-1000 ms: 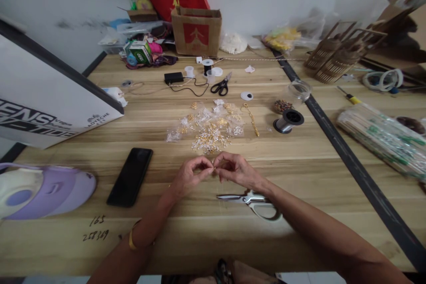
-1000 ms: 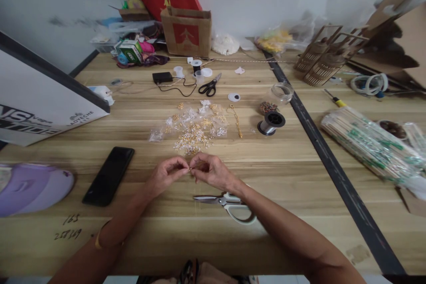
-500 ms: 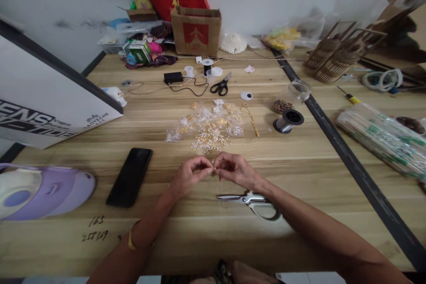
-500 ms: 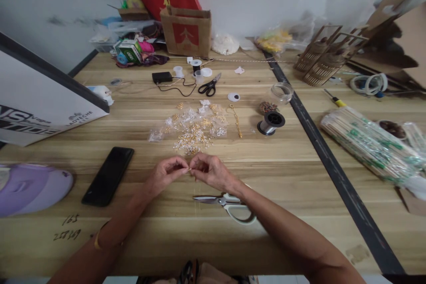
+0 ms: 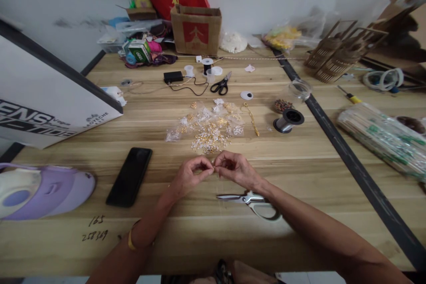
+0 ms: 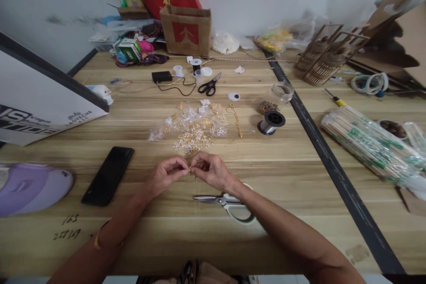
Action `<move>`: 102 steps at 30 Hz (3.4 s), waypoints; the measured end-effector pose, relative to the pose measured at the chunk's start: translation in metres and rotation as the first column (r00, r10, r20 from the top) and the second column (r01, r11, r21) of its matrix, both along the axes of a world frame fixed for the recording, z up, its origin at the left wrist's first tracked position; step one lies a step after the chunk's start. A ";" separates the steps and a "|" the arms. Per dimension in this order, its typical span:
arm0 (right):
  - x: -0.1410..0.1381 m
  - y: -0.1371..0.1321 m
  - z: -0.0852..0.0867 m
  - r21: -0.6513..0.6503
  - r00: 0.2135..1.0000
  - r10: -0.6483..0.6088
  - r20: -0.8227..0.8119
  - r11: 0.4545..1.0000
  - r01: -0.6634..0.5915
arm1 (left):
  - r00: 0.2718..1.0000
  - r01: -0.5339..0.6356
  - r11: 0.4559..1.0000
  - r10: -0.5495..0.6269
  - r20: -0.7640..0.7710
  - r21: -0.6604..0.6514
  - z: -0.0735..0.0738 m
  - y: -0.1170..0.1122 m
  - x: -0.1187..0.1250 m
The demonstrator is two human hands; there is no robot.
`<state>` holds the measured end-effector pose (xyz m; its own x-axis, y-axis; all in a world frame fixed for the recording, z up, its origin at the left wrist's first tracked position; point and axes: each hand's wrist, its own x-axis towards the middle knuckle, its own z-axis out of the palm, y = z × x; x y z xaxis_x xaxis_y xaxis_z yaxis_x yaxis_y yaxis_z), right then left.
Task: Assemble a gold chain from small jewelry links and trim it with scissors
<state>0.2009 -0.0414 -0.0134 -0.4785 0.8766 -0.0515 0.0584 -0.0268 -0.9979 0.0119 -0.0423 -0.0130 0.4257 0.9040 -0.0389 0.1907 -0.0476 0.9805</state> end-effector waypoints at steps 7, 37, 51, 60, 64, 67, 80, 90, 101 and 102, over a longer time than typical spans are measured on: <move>0.000 0.000 0.003 -0.012 1.000 0.001 -0.016 1.000 -0.001 | 1.000 -0.019 0.999 0.019 0.007 -0.039 -0.002 0.000 0.000; -0.002 -0.004 0.006 0.109 0.991 -0.038 0.128 0.994 0.024 | 1.000 0.023 0.997 -0.023 -0.013 -0.069 -0.001 0.000 0.001; -0.003 -0.002 -0.002 -0.051 0.996 -0.033 -0.081 0.998 0.029 | 0.994 -0.071 0.987 0.082 0.071 -0.146 0.003 0.001 0.005; -0.004 -0.003 0.001 0.025 0.998 -0.043 -0.043 0.999 0.044 | 0.992 -0.082 0.990 0.092 0.084 -0.114 0.001 0.000 0.005; -0.003 -0.003 0.003 0.046 1.000 -0.018 -0.018 0.999 0.019 | 0.990 -0.102 0.992 0.108 0.087 -0.078 -0.001 0.000 0.004; -0.002 -0.002 0.006 0.027 1.000 0.009 -0.025 1.000 -0.008 | 0.990 -0.110 0.993 0.114 0.079 -0.052 -0.004 0.000 0.003; -0.002 -0.002 0.006 0.009 1.000 0.005 0.006 1.000 -0.005 | 0.998 -0.064 0.998 0.064 0.003 0.003 -0.003 -0.001 0.002; -0.003 -0.001 0.002 -0.081 0.997 -0.057 -0.058 0.995 0.052 | 0.998 -0.050 0.999 0.049 -0.026 -0.017 -0.005 0.000 0.003; -0.003 0.000 0.000 -0.058 0.996 -0.044 -0.084 0.998 0.039 | 0.997 -0.075 0.993 0.075 -0.003 -0.087 -0.002 0.000 0.004; -0.003 0.000 -0.001 -0.051 0.996 -0.042 -0.084 0.998 0.038 | 0.997 -0.079 0.994 0.078 -0.017 -0.071 -0.002 -0.001 0.004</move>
